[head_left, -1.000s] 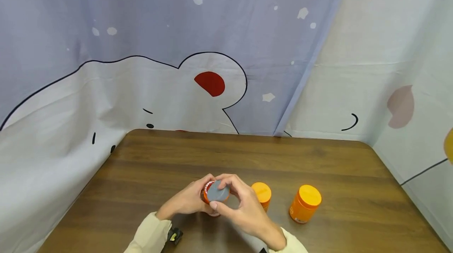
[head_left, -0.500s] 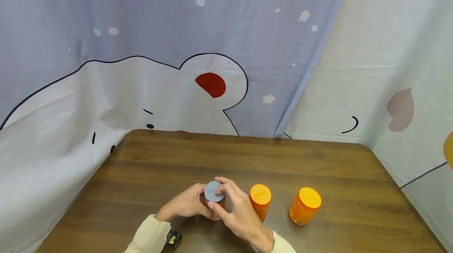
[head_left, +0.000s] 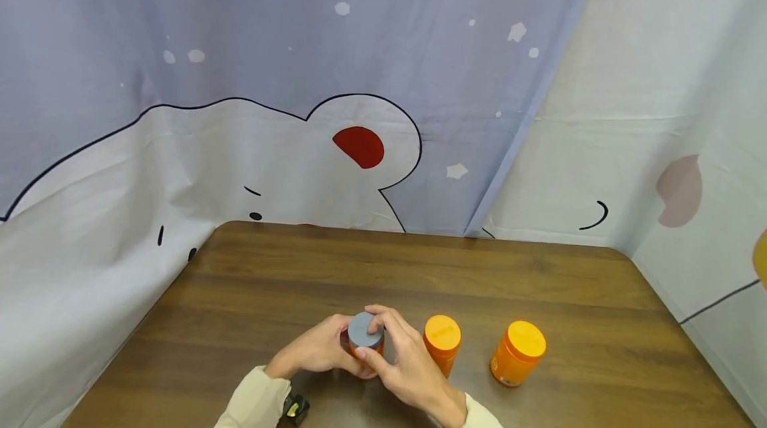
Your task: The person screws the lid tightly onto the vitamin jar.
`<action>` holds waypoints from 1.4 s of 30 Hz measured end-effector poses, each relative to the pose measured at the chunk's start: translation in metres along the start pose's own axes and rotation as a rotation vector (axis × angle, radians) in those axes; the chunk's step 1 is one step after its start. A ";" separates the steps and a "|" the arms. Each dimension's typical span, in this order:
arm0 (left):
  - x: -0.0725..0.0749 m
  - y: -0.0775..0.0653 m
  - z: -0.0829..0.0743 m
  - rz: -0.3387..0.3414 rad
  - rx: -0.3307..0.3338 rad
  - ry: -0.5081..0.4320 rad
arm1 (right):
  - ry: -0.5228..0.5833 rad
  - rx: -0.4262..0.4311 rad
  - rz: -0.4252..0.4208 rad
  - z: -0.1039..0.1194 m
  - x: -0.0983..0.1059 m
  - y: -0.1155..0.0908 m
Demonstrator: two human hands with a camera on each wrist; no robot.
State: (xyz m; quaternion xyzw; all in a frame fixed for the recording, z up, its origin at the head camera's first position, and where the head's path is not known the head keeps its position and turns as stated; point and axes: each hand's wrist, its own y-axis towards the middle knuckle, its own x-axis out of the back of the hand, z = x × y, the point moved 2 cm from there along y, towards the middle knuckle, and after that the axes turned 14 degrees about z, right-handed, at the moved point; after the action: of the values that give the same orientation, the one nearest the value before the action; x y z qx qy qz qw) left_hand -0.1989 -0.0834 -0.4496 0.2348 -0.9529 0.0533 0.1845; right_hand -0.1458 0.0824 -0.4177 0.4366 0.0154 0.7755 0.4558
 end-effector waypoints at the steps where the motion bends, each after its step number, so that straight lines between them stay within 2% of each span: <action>1: 0.000 0.000 0.000 -0.001 0.002 0.007 | 0.002 0.004 0.001 0.000 0.000 0.000; 12: -0.003 0.002 0.000 -0.005 -0.018 0.001 | 0.033 0.039 0.025 -0.001 0.000 -0.004; 17: -0.004 0.002 0.001 -0.014 0.008 0.007 | 0.077 -0.042 0.023 -0.002 0.001 -0.004; 23: -0.004 0.001 0.002 -0.020 0.038 0.011 | 0.013 -0.080 -0.039 -0.002 0.000 -0.003; 28: -0.004 0.000 0.002 -0.020 0.022 0.019 | 0.016 -0.164 -0.080 -0.002 -0.004 -0.002; 32: -0.004 -0.001 0.003 -0.010 0.006 0.025 | 0.023 -0.192 -0.067 0.000 -0.006 -0.003; 37: -0.002 -0.001 0.004 0.013 -0.013 -0.001 | 0.020 -0.138 -0.033 0.001 -0.005 -0.003; 42: 0.000 0.000 0.003 -0.003 0.004 0.000 | 0.028 -0.079 -0.018 0.002 -0.001 -0.001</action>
State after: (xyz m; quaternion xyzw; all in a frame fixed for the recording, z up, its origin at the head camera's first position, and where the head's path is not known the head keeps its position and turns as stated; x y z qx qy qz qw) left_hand -0.1999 -0.0836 -0.4525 0.2368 -0.9524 0.0548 0.1840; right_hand -0.1437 0.0815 -0.4177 0.4074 -0.0049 0.7773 0.4795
